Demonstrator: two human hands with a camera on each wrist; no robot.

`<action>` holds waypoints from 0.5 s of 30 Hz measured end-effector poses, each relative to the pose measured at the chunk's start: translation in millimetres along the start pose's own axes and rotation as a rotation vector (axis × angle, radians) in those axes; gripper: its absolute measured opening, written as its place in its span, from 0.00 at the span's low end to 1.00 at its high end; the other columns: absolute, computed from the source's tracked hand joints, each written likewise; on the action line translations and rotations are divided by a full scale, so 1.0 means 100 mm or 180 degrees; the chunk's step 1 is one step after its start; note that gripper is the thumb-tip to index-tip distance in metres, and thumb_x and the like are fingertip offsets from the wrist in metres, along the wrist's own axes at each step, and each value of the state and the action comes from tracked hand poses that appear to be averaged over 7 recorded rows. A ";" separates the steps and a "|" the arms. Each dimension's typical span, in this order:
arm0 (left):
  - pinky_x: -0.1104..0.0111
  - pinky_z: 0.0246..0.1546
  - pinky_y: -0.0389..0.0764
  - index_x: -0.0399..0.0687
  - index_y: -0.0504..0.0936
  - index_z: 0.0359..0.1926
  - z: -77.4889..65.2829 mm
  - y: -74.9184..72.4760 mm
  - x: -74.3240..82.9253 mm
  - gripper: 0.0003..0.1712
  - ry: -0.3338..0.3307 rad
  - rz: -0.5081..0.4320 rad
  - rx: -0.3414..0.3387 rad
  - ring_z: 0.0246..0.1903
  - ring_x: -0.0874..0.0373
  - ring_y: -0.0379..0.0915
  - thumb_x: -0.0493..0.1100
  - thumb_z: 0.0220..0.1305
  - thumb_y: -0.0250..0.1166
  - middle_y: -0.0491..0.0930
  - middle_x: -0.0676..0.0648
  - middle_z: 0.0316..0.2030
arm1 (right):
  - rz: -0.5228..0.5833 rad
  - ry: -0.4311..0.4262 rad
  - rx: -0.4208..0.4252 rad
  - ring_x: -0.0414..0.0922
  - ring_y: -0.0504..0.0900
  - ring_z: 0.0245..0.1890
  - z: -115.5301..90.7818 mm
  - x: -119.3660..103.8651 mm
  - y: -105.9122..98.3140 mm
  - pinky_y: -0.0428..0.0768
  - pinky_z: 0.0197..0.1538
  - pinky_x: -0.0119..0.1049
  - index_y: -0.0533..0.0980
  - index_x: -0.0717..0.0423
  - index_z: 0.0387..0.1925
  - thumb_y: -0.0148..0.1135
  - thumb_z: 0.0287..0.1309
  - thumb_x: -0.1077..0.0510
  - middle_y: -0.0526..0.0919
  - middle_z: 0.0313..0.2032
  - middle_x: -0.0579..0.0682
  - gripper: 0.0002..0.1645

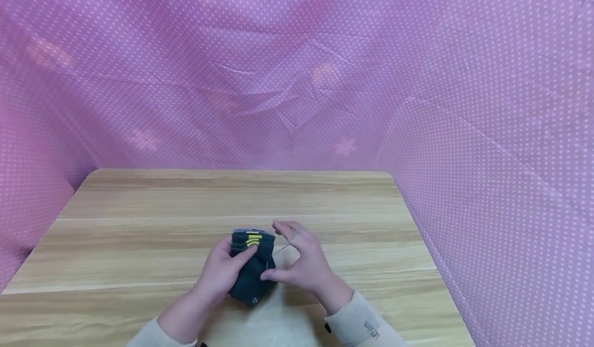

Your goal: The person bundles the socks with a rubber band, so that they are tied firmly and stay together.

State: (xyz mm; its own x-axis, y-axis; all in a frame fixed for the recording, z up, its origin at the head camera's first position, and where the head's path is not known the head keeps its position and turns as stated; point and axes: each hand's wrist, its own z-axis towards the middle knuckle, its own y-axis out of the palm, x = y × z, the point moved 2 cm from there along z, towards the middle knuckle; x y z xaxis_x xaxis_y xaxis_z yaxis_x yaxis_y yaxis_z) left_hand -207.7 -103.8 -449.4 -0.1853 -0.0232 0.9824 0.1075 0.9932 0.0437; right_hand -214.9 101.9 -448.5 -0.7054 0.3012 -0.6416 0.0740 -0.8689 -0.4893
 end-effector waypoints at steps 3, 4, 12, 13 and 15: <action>0.49 0.63 0.79 0.43 0.86 0.53 -0.01 0.03 0.02 0.14 0.0431 0.0422 -0.0096 0.54 0.51 0.84 0.35 0.68 0.72 0.89 0.47 0.49 | -0.0273 -0.0053 -0.0289 0.54 0.82 0.60 0.09 -0.08 -0.04 0.82 0.62 0.47 0.72 0.54 0.75 0.90 0.43 0.45 0.80 0.64 0.57 0.59; 0.49 0.61 0.80 0.45 0.87 0.52 -0.01 0.04 0.03 0.14 0.0552 0.0554 -0.0144 0.53 0.52 0.84 0.34 0.67 0.73 0.89 0.48 0.48 | -0.0308 -0.0055 -0.0392 0.54 0.81 0.61 0.11 -0.11 -0.05 0.82 0.62 0.48 0.73 0.55 0.74 0.91 0.41 0.47 0.80 0.64 0.57 0.58; 0.58 0.50 0.83 0.49 0.87 0.42 -0.05 0.09 0.09 0.11 0.1002 0.1813 -0.0814 0.42 0.60 0.81 0.33 0.59 0.75 0.87 0.55 0.39 | -0.0220 0.0324 -0.1258 0.45 0.80 0.62 0.27 -0.27 -0.02 0.79 0.66 0.43 0.78 0.58 0.68 0.90 0.41 0.53 0.82 0.62 0.50 0.50; 0.59 0.49 0.83 0.48 0.87 0.40 -0.06 0.10 0.09 0.10 0.0967 0.1939 -0.0892 0.41 0.60 0.80 0.33 0.59 0.74 0.86 0.55 0.38 | -0.0230 0.0386 -0.1374 0.43 0.80 0.61 0.28 -0.29 -0.01 0.79 0.66 0.42 0.78 0.59 0.68 0.89 0.43 0.54 0.82 0.61 0.49 0.49; 0.59 0.48 0.83 0.47 0.86 0.36 -0.06 0.11 0.10 0.08 0.0863 0.2168 -0.1012 0.40 0.60 0.76 0.32 0.57 0.74 0.84 0.55 0.36 | -0.0307 0.0484 -0.1617 0.41 0.80 0.61 0.31 -0.33 0.03 0.78 0.66 0.39 0.79 0.58 0.66 0.87 0.45 0.56 0.83 0.60 0.47 0.44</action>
State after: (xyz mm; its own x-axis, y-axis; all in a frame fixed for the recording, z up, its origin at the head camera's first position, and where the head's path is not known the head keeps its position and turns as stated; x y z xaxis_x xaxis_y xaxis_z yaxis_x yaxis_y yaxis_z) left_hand -202.6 -94.2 -438.0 0.2610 0.5095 0.8199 0.3925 0.7200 -0.5723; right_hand -213.1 77.4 -410.3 -0.6185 0.4565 -0.6396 0.3723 -0.5465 -0.7501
